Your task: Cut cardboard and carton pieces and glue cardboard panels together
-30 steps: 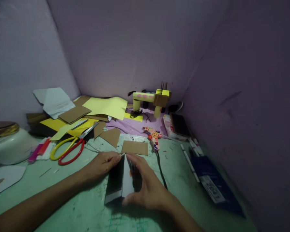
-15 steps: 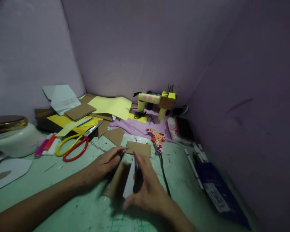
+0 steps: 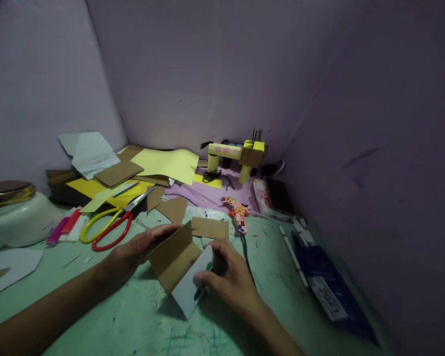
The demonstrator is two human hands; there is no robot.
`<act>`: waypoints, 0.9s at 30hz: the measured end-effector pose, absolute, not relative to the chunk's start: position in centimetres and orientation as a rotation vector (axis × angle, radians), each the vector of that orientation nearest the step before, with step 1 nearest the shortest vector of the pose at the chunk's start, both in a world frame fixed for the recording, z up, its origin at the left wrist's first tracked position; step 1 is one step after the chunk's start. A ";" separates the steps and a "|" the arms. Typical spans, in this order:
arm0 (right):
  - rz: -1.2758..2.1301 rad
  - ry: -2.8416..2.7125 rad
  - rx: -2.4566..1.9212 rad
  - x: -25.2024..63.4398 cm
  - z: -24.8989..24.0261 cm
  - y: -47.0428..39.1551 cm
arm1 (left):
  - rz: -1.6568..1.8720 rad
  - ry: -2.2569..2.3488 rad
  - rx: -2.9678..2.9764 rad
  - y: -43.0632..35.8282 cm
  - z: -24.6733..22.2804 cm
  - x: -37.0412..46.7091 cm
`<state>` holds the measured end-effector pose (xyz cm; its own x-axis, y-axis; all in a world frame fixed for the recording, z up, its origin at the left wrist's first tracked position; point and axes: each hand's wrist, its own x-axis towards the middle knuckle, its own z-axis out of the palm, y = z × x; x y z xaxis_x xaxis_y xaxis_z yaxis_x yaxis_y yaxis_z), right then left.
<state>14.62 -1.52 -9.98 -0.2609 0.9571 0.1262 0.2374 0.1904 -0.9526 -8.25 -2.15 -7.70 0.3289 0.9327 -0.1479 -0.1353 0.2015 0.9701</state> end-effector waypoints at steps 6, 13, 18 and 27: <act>1.409 -1.696 -0.991 15.6 -9.7 -1.4 | 0.826 0.963 1.685 -2.7 -8.2 -7.7; 1.238 -1.966 -0.796 18.2 -8.7 -1.4 | 0.626 1.030 1.866 -3.5 -8.3 -6.5; 1.298 -2.082 -0.683 19.9 -7.9 -1.3 | 0.569 1.130 2.132 -4.8 -9.2 -4.8; 1.335 -2.074 -0.702 19.6 -8.4 -1.3 | 0.491 1.201 2.371 -4.3 -9.5 -4.9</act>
<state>19.61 -1.26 -8.39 -0.7002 0.6910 0.1794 0.1225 0.3639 -0.9234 -4.86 -4.29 -9.50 0.5612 0.8197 0.1146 0.6653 -0.5291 0.5267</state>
